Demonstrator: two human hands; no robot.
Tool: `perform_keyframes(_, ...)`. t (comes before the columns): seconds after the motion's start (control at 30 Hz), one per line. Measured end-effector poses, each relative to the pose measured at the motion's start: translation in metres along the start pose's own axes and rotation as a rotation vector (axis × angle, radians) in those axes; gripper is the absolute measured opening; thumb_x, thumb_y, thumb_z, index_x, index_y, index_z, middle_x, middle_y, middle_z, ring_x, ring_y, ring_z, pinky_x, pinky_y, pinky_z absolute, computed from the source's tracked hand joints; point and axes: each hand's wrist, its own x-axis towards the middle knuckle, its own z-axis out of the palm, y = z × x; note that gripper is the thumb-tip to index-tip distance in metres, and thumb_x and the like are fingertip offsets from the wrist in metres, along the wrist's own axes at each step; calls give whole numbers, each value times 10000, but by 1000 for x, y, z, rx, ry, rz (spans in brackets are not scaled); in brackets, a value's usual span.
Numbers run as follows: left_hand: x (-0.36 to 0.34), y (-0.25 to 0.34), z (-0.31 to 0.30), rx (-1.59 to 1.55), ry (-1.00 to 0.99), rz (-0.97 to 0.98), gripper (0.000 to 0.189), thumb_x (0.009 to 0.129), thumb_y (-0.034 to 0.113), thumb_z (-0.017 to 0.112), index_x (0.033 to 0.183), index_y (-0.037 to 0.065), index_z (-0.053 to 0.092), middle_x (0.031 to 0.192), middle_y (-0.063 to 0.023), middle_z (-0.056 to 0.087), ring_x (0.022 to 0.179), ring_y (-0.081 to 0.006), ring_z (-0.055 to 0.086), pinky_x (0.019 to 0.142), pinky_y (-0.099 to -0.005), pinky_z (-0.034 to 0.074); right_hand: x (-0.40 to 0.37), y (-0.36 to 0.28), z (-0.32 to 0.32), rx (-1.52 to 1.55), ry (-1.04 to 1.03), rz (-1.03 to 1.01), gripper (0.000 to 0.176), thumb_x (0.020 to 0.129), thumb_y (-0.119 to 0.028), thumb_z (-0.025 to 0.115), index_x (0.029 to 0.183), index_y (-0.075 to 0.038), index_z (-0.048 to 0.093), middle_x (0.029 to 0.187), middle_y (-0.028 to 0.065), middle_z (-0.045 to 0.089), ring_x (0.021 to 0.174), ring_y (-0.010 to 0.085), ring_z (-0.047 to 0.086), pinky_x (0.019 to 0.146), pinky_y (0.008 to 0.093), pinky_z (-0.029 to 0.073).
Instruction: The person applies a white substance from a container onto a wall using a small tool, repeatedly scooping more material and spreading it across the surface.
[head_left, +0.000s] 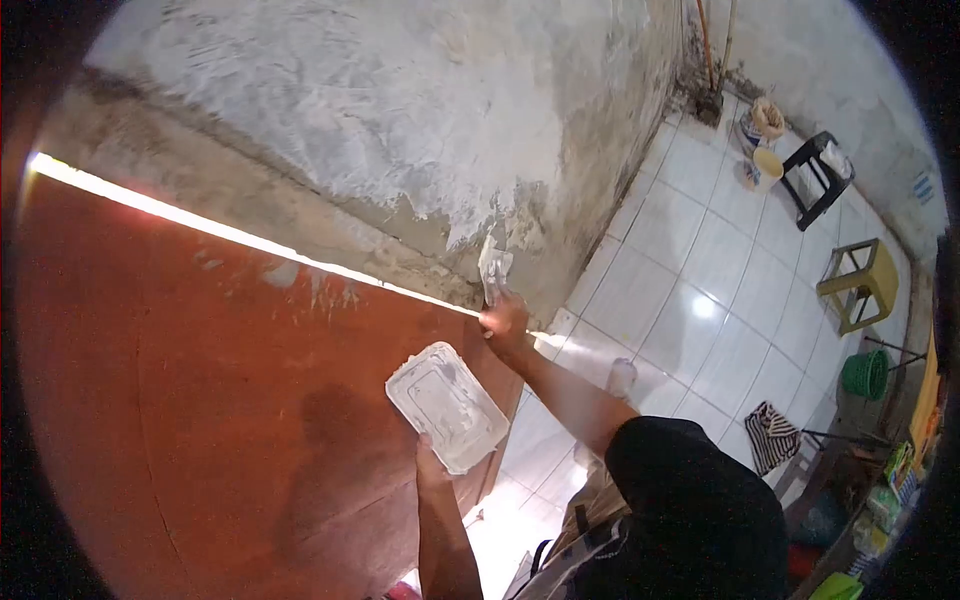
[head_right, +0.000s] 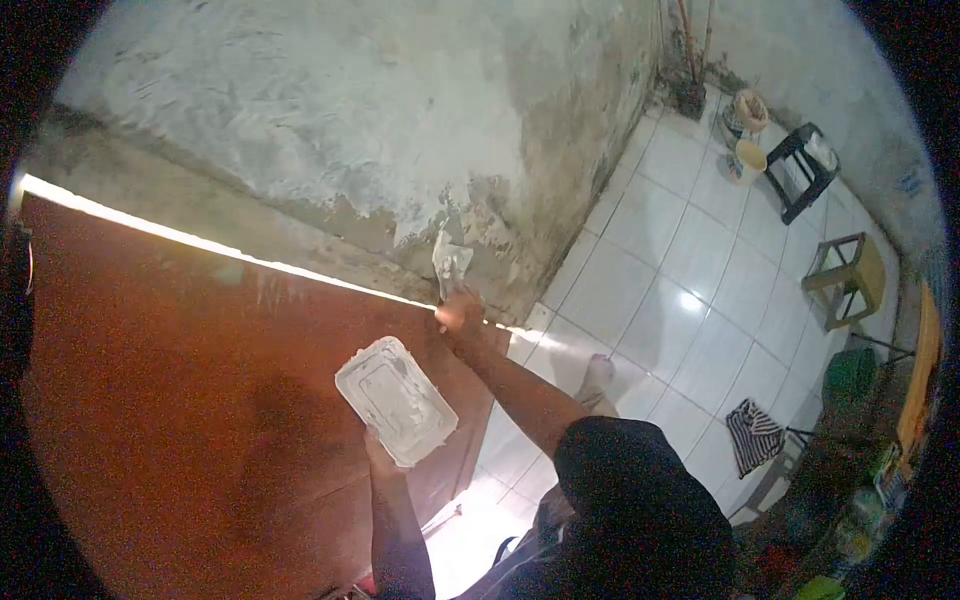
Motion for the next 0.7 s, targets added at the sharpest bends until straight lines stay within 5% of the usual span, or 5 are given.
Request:
perform_keyframes(0.07,-1,-3,-13,14,34,4,658,820,364,592,1325,11,360,1290,-138,467,1155,-301,481,970,-426,414,-16,15,1,77,-220,-291,203,529,-97,617,730,-66,598,758,184,560,768,399,537,662,484,407)
perform_keyframes(0.1,-1,-3,-12,10,53,24,699,794,378,621,1327,10,357,1295,-135,463,1153,-302,481,970,-422,412,-30,16,2,302,-152,-23,149,512,-85,620,636,-96,538,686,163,527,677,372,531,619,468,415)
perform_keyframes(0.27,-1,-2,0,-7,75,-42,731,764,386,643,1323,7,363,1290,-135,467,1147,-301,486,967,-415,417,-33,53,-38,-54,-265,-247,117,578,-77,633,674,-83,566,639,135,537,576,345,537,480,429,403)
perform_keyframes(0.47,-4,0,17,-51,75,-37,641,819,342,569,1324,6,362,1287,-145,468,1139,-307,494,967,-423,417,49,4,-82,1012,-250,720,147,802,-159,632,764,-23,593,645,94,579,552,204,581,461,319,438)
perform_keyframes(0.7,-7,-2,26,-136,40,13,646,847,388,505,1342,12,329,1306,-151,445,1159,-309,477,967,-436,416,99,-97,-88,1199,4,826,44,826,-70,577,844,-67,617,685,26,569,540,112,529,420,267,403)
